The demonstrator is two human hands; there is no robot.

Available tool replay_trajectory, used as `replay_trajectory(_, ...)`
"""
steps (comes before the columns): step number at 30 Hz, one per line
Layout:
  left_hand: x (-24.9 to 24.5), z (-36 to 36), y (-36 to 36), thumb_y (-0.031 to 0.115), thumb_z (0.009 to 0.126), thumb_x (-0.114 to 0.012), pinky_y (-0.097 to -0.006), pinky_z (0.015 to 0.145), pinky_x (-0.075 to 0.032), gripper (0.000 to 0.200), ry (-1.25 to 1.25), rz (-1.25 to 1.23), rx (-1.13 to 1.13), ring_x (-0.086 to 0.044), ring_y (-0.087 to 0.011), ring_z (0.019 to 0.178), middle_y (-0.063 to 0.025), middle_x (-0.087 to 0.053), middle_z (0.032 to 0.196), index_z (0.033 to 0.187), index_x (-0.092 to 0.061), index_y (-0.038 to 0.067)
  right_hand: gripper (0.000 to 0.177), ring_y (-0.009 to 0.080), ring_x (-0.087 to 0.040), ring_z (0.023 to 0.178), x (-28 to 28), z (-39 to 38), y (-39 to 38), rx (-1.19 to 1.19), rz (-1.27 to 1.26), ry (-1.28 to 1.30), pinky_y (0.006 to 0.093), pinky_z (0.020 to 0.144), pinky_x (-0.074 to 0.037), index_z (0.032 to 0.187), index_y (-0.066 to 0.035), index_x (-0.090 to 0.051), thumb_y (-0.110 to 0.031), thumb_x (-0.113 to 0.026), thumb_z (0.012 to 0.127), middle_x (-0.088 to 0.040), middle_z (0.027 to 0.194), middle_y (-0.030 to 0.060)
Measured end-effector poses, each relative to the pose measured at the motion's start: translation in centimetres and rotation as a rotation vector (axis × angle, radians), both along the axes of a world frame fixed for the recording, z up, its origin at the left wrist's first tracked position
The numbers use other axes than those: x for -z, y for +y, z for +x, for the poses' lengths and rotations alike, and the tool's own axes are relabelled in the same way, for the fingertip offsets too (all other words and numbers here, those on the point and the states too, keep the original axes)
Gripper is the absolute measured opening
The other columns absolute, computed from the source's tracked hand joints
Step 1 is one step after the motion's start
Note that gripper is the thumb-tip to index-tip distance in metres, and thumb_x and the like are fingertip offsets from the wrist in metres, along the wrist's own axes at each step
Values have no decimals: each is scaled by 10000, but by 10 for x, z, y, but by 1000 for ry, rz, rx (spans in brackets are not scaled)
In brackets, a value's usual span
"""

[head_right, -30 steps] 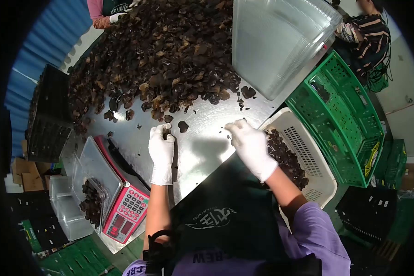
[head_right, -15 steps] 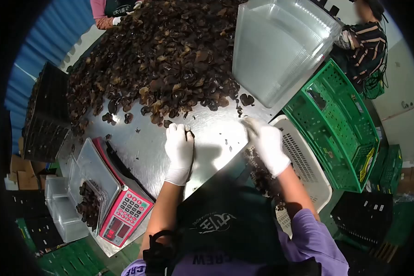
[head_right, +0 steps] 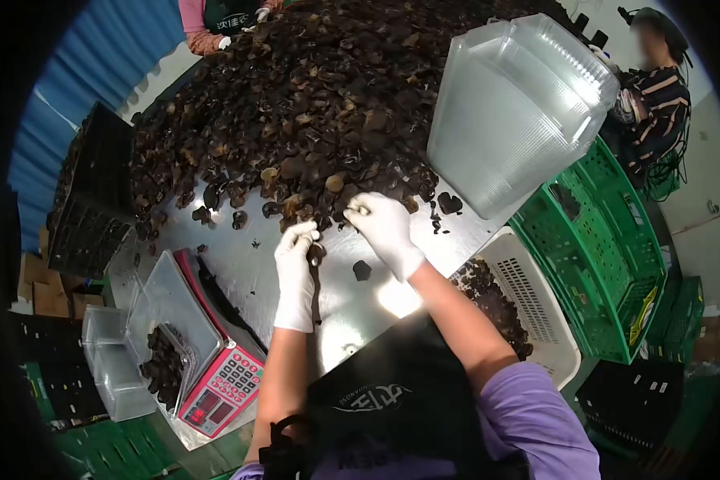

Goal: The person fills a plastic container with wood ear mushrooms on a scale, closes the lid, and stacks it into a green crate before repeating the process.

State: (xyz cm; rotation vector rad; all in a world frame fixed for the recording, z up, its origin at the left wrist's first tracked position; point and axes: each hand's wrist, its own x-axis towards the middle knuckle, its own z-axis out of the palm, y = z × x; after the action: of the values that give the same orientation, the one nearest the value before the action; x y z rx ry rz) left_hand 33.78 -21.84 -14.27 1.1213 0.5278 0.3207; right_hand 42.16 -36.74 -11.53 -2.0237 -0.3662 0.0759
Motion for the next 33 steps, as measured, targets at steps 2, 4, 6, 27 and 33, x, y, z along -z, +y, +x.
replay_trajectory(2, -9, 20, 2, 24, 938, -545, -178, 464, -314, 144, 29, 100, -62, -426, -24, 524, 28, -584, 758, 991, -675, 58, 130, 193, -573, 671, 14, -4, -18, 7, 59, 48, 291, 644, -455, 828, -53, -688, -167, -717, 770, -602, 753, 72)
replay_trajectory(4, -13, 41, 8, 57, 896, -636, -208, 519, -382, 155, -40, 282, -28, -465, -35, 592, 44, -557, 729, 1046, -676, 60, 133, 110, -553, 705, 10, -9, -30, 43, 232, 118, 246, 658, -445, 865, 9, -693, -95, -726, 789, -579, 781, 31)
replay_trajectory(6, -19, 62, 9, 74, 832, -695, -270, 584, -441, 222, -44, 798, -67, -529, -100, 621, 11, -559, 706, 1052, -679, 60, 125, 85, -543, 734, 11, -9, -39, 64, 472, 337, 221, 672, -444, 882, 45, -684, -60, -707, 819, -573, 807, 7)
replay_trajectory(27, -27, 6, 48, 144, 845, -569, -272, 599, -491, 302, -255, -528, 1, -636, -223, 826, -117, -641, 1009, 1132, -563, 53, 249, 302, -652, 808, -4, 45, 19, -75, -400, -411, 359, 690, -515, 1014, -115, -696, -176, -705, 772, -685, 888, 95)
replay_trajectory(33, -30, 27, 52, 283, 910, -643, -201, 491, -386, 216, -1, -185, 33, -587, -123, 679, -13, -581, 709, 858, -630, 74, 192, 109, -556, 566, -22, 34, 4, -49, 256, 212, 264, 546, -460, 1015, -43, -666, -148, -671, 855, -603, 684, 37)
